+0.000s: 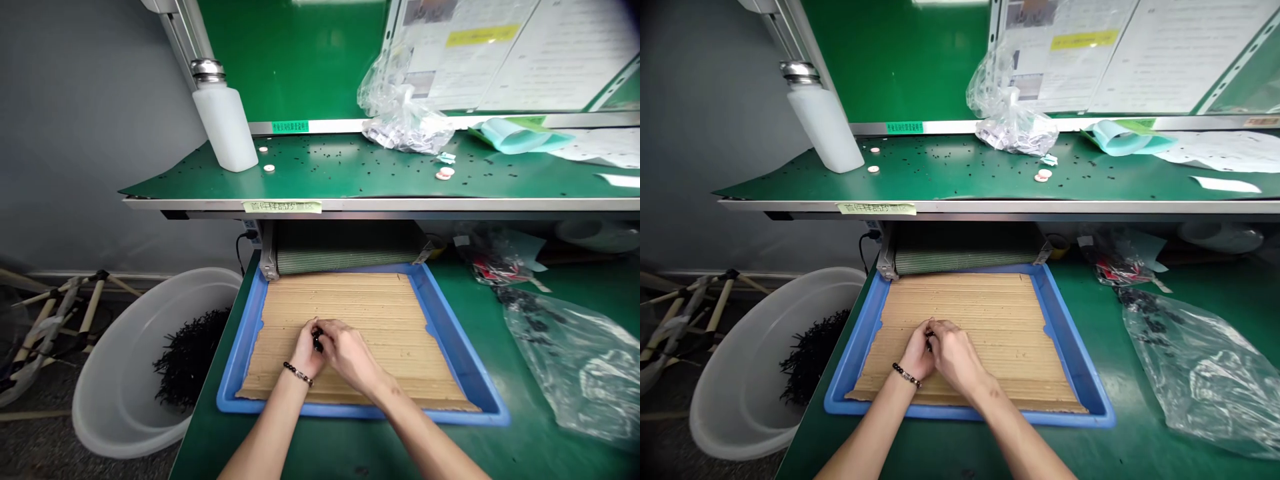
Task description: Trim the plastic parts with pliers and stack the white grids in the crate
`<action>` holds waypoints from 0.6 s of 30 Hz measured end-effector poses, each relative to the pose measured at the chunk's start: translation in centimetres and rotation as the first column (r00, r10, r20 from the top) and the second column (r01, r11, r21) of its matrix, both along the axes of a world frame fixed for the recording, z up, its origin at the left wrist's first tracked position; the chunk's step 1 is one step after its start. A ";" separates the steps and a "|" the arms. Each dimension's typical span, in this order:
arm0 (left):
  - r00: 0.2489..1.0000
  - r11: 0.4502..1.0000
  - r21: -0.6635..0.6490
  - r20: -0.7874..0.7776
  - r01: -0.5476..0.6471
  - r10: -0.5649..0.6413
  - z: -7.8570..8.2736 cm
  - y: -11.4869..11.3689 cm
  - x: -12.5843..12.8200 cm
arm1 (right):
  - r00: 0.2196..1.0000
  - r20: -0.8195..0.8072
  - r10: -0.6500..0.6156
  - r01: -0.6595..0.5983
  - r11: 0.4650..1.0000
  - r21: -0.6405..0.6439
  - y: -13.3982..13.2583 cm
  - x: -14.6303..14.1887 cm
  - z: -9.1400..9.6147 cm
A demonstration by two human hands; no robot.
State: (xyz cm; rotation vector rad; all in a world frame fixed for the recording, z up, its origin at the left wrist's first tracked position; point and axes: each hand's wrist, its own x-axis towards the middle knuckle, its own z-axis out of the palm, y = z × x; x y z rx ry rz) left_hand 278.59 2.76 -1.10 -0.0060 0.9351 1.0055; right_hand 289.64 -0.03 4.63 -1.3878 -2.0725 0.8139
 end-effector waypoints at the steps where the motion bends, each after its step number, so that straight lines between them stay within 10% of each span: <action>1: 0.999 1.000 -0.019 0.038 -0.006 0.007 0.1 0.0 -0.3 | 0.999 -0.026 -0.024 0.024 1.000 0.019 0.3 0.6 0.1; 6: 0.991 0.999 -0.033 0.131 -0.030 0.034 0.7 -0.1 -1.5 | 0.962 0.201 -0.183 0.192 0.981 -0.024 1.7 4.2 -1.9; 18: 0.983 0.982 -0.067 0.021 -0.178 0.180 0.5 0.8 -1.5 | 0.868 0.496 0.016 0.049 0.992 -0.119 1.6 1.5 -5.8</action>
